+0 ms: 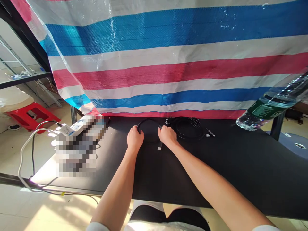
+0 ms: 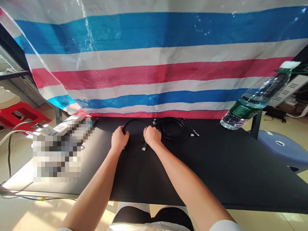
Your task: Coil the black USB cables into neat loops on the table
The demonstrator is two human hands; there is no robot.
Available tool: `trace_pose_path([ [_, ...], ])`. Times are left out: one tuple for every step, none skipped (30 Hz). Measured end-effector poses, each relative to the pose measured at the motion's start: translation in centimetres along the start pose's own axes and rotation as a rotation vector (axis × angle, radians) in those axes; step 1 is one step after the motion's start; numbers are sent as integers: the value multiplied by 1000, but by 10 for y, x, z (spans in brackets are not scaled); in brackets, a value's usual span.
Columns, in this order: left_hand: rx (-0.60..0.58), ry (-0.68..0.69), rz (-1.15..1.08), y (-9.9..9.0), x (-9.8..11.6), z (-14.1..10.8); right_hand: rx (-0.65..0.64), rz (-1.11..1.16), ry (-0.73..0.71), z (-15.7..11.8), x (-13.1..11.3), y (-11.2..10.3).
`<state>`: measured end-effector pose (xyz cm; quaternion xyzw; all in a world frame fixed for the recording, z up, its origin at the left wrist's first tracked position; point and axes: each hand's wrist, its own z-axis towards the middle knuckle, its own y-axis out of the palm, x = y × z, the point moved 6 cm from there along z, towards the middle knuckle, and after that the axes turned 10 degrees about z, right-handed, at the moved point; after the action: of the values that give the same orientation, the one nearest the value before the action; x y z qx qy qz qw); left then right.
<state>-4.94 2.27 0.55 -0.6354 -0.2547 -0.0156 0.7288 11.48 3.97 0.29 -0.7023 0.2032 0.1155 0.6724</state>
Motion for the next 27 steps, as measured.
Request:
trace_pose_path([
  [35,17,-13,-1,-1,1,5,0,-6,3,-4,1],
  [70,39,-30,-1,-2,1,9,-1,-13,7,-8,3],
  [98,66,-44,-2,-3,2,13,-2,-21,11,-11,4],
  [115,100,-52,-2,-3,2,21,-4,-30,14,-14,5],
  [122,139,-52,-2,-2,3,31,-5,-38,17,-15,5],
  [120,178,-43,-1,-1,3,44,-6,-44,21,-17,6],
  [105,212,-27,0,1,3,57,-6,-47,24,-17,6],
  [80,235,-5,1,2,3,67,-5,-47,27,-18,6],
  [51,251,18,3,3,2,73,-4,-44,29,-18,6],
  [20,261,41,4,5,2,73,-2,-40,32,-18,6],
  [-5,267,64,6,6,1,69,1,-36,34,-19,7],
  [-20,267,84,6,7,0,64,6,-32,37,-19,7],
  [-26,257,103,6,7,0,56,13,-26,39,-21,7],
  [-27,237,118,7,7,0,46,23,-21,41,-22,7],
  [-25,214,130,7,6,0,37,32,-16,42,-23,7],
  [-23,194,140,7,6,1,29,39,-14,44,-24,7],
  [-22,182,147,8,5,2,23,44,-15,45,-25,7],
  [-23,179,153,9,5,3,25,48,-22,46,-25,7],
  [-25,182,160,10,5,3,36,51,-35,47,-25,6],
  [-23,189,166,11,5,4,56,58,-54,47,-25,5],
  [-20,195,172,12,6,5,83,68,-77,47,-24,2],
  [-18,199,178,13,6,5,116,84,-102,47,-22,-1],
  [-17,204,185,14,7,6,152,105,-128,45,-19,-4],
  [-16,210,191,14,8,6,191,129,-151,44,-15,-9],
  [-15,219,196,15,10,6,232,155,-171,41,-10,-14],
  [-11,226,200,15,11,6,275,182,-188,38,-3,-21],
  [-3,229,204,16,13,5,316,206,-201,34,6,-27],
])
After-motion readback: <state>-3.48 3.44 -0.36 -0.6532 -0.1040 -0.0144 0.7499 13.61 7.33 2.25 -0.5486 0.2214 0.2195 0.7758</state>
